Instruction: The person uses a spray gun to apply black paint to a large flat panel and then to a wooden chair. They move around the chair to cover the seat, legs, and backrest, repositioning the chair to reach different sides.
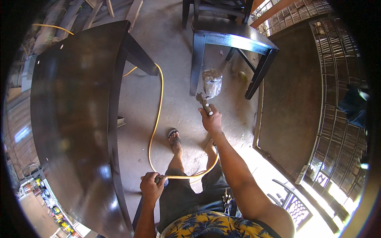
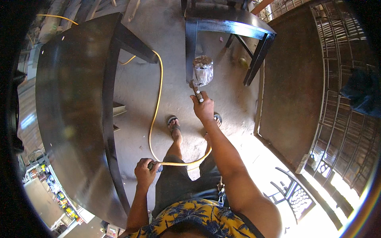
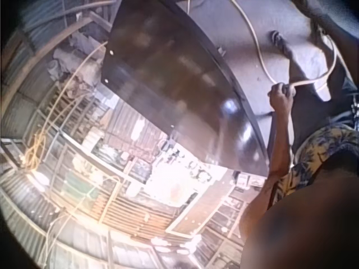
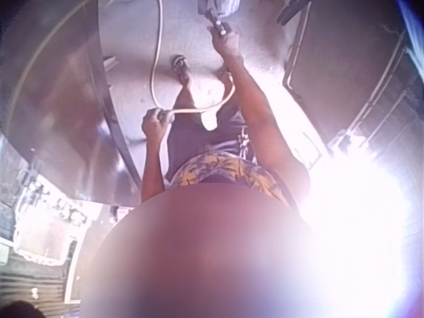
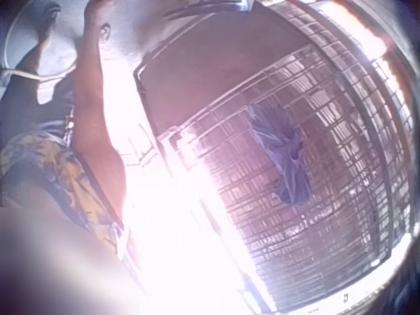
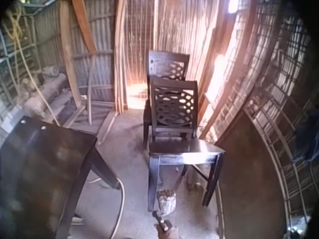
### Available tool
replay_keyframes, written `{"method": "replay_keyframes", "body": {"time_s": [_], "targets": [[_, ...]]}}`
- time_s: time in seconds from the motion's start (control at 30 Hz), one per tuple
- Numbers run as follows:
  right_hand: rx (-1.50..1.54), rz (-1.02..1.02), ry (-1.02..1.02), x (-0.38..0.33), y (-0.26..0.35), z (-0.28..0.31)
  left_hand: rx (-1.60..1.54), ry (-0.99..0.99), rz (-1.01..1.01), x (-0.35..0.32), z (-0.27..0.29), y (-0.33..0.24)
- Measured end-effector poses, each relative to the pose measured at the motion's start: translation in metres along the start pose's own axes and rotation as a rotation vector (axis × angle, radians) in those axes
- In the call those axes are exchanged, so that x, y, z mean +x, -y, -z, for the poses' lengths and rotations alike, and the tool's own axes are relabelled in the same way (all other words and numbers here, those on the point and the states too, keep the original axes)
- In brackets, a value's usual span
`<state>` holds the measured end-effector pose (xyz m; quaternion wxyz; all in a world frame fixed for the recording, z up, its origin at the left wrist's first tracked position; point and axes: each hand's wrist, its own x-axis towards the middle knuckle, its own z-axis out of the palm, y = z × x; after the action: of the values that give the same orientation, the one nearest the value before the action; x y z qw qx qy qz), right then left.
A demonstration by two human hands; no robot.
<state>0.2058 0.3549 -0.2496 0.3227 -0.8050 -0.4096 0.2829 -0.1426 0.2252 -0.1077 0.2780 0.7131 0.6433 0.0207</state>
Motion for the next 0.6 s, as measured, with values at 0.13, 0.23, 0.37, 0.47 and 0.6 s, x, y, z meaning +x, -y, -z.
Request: {"method": "replay_keyframes", "body": {"time_s": [0.13, 0.23, 0.37, 0.47, 0.6], "targets": [[-0.008, -0.072, 0.036, -0.014, -0.024, -0.016, 0.061, 0.026, -0.008, 0.002, -0.001, 0.001], [-0.031, -0.094, 0.054, -0.019, -0.037, -0.022, 0.064, 0.034, -0.033, 0.003, -0.002, 0.000], [0.014, -0.086, 0.065, -0.018, -0.041, -0.022, 0.023, 0.076, -0.049, 0.004, -0.005, -0.003], [0.040, -0.025, 0.018, -0.005, -0.033, -0.014, 0.009, 0.054, -0.077, 0.006, -0.008, -0.005], [0.099, 0.069, -0.082, 0.028, -0.004, 0.008, 0.007, 0.010, -0.059, 0.011, -0.011, -0.011]]}}
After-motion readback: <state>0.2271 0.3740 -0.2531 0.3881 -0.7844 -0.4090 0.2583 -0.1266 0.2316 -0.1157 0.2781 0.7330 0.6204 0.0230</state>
